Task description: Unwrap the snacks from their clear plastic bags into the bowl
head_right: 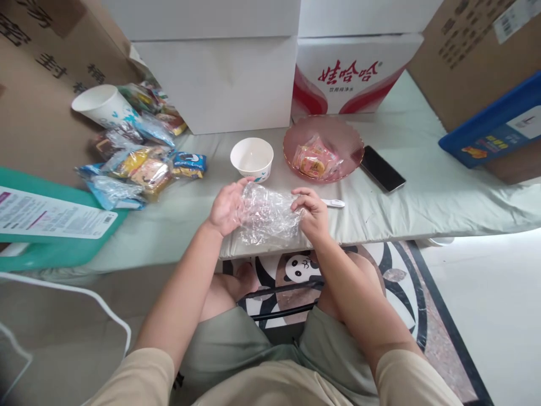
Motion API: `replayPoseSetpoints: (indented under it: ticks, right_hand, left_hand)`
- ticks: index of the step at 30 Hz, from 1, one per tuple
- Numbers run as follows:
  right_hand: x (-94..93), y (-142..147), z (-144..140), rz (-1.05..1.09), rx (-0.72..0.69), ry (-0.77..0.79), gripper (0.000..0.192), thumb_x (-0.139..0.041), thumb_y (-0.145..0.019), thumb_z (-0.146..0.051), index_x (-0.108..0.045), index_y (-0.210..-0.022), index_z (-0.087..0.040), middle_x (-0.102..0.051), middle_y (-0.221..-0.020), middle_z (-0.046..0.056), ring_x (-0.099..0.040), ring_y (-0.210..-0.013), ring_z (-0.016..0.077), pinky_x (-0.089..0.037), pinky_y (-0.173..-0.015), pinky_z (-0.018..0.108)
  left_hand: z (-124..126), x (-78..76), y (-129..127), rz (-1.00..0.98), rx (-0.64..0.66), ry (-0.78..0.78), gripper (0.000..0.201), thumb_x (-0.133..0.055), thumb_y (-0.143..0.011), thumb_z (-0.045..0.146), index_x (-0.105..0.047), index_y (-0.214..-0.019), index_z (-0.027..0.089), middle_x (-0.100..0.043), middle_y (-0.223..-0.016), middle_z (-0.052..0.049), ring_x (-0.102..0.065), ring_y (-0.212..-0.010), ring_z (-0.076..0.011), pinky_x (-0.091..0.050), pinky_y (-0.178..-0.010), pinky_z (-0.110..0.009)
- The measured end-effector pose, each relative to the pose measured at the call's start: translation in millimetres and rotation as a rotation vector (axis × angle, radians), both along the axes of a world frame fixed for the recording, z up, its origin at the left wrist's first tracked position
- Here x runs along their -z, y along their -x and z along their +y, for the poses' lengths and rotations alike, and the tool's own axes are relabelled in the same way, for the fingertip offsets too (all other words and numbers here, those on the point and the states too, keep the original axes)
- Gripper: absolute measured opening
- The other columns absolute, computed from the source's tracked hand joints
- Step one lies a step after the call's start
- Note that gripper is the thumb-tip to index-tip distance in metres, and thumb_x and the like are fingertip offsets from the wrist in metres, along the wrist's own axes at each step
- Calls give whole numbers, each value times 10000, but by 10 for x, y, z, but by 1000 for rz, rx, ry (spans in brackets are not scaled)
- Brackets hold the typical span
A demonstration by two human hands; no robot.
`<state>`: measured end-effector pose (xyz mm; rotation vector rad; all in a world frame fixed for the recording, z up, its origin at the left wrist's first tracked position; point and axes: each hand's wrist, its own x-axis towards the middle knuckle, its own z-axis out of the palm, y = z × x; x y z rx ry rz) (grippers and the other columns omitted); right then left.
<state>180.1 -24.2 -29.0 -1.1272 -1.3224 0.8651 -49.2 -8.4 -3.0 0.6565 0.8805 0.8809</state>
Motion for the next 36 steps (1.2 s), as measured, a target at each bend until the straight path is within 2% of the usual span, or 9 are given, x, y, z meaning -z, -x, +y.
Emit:
replayPoseSetpoints:
  ticks: [6,12,15,18,20,23,30,33,36]
  right_hand:
    - [-21,-119,-100,-353,-253,-95,283,-564,-821,-187,-721,-598,-264,-663,-1176,50,-597,-733,163,-554,-806,447]
    - [-366,-466,-175,-235,-356,75,332,-709,-792,-304,-720,-1122,-341,-507,-1506,28,-529,-1362,294,-451,-1145,515]
    - [-607,-337,-106,-166,-272,141,484,-793,-775,-382,-636,-1231,-333,-607,-1410,46,-587,-1303,274,-493,-1099,460]
    - [-701,-10,48,-372,-444,361,368,-881,-682,-353,-705,-981,-231,-745,-985,62,-715,-907,247,-587,-791,376]
    - [-696,172,141,-476,-520,533,231,-844,-726,-343,-673,-765,-194,-690,-704,39,-653,-612,183,-513,-561,310]
    - [-664,257,203,-407,-454,567,257,-794,-778,-352,-616,-688,-191,-627,-603,11,-556,-488,120,-434,-475,270]
    - [-461,121,76,233,-192,474,509,-745,-713,-660,-597,-1027,-287,-743,-1021,35,-722,-968,220,-585,-807,363]
    - [-327,229,-1,207,-252,502,507,-779,-687,-626,-592,-1012,-285,-734,-1108,35,-686,-1126,242,-562,-923,397]
    - [-294,357,-15,109,-272,471,375,-814,-698,-473,-549,-818,-236,-712,-923,16,-692,-998,203,-553,-924,376]
  left_hand:
    - [-27,-8,30,169,107,-84,679,-726,-807,460,-462,-1415,311,-715,-888,-51,-739,-752,-246,-605,-680,-397]
    - [-81,-45,3,270,96,-274,523,-662,-759,127,-590,-1255,275,-696,-811,-13,-754,-788,-215,-572,-619,-273]
    - [-127,-133,36,205,189,-323,492,-627,-756,118,-613,-1224,270,-742,-969,-29,-770,-828,-206,-596,-643,-274]
    - [-137,-171,88,191,198,-354,514,-613,-767,137,-612,-1263,273,-751,-982,-35,-757,-773,-191,-591,-619,-276]
    - [-118,-153,140,187,114,-332,494,-608,-790,169,-596,-1274,268,-755,-931,-34,-735,-711,-180,-557,-570,-263]
    - [-82,-100,239,155,76,-205,392,-643,-818,271,-601,-1205,224,-757,-861,-47,-733,-699,-194,-547,-581,-281]
    - [-72,-47,259,185,-48,-133,112,-667,-767,176,-625,-871,170,-760,-840,-58,-727,-759,-153,-542,-662,-259]
    - [-62,-44,214,97,-36,-178,166,-634,-721,134,-605,-878,180,-755,-850,-36,-755,-851,-177,-576,-751,-293]
    - [-47,-35,217,49,-3,-225,170,-632,-678,133,-578,-833,176,-758,-866,-50,-763,-879,-207,-587,-784,-329]
